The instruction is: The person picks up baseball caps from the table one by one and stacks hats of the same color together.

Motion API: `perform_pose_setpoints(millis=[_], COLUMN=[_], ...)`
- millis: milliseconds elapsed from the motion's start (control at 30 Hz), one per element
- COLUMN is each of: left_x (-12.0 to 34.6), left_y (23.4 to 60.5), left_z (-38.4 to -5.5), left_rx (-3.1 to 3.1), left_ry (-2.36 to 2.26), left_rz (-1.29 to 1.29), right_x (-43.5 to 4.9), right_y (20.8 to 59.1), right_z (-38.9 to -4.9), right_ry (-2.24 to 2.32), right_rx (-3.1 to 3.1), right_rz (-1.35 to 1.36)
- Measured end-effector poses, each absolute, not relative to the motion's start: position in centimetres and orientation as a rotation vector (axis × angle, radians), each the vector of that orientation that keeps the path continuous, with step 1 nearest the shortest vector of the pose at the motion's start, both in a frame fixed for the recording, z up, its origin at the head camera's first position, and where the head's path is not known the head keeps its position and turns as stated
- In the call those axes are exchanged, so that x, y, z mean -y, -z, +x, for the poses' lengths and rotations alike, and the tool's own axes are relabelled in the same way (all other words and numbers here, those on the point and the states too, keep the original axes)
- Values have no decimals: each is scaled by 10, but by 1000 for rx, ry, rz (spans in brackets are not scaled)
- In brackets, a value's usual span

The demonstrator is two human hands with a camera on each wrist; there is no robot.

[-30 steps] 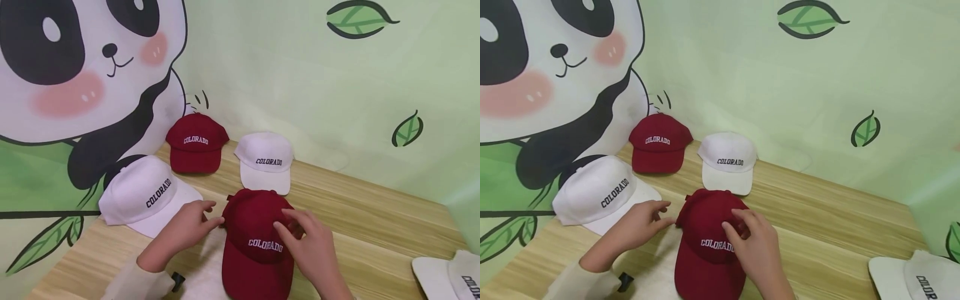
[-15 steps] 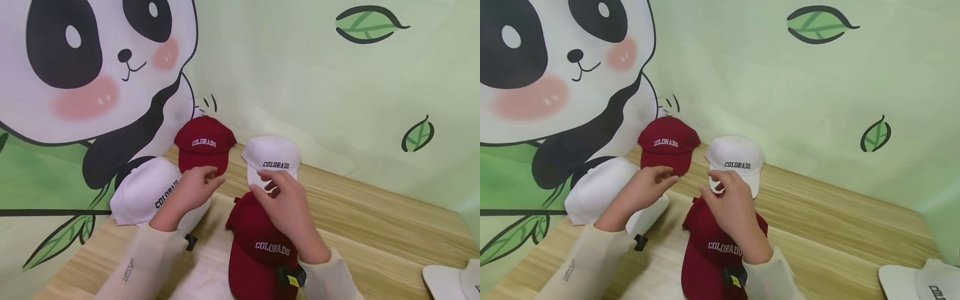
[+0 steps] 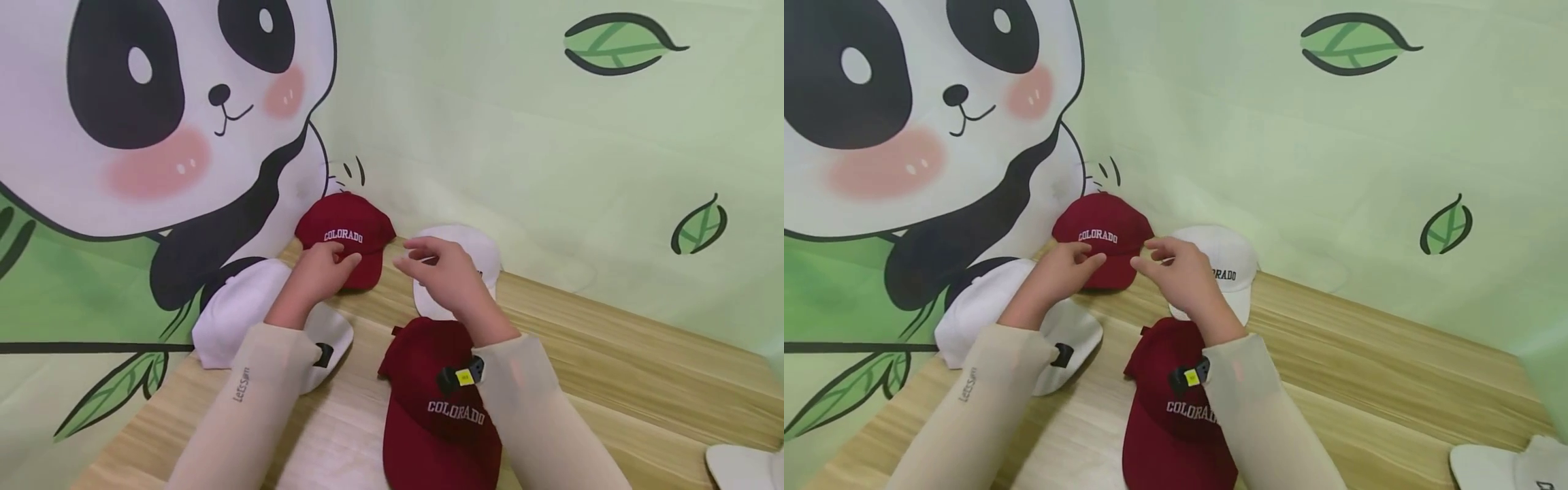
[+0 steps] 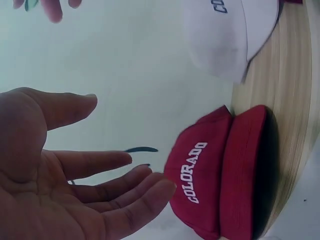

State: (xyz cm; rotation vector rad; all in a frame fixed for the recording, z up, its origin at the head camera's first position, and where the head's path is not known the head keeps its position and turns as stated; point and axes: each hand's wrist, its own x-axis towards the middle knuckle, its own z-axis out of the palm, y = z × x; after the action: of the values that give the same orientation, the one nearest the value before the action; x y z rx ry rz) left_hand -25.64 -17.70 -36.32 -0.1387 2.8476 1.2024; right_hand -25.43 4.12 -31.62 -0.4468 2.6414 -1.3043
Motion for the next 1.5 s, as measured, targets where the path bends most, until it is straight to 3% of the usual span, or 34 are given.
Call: perform_pose_setpoints(millis=[333,800,1500], left_x=[184,189,201], left_y=[374,387,431], left_z=[-292,-318,-341], left_rx=[-2821,-2738,-2630], left_ry=[-1155,-1229,-1218], left_rz=[-256,-471,-669], right_x=[-26,-6,33], right_y=[330,349,394], right_z=[-297,-331,-364], right_ry=[1432,1472,1046], right_rx=[-2414,-2333,-2530], right_rz=[-257,-94,-70])
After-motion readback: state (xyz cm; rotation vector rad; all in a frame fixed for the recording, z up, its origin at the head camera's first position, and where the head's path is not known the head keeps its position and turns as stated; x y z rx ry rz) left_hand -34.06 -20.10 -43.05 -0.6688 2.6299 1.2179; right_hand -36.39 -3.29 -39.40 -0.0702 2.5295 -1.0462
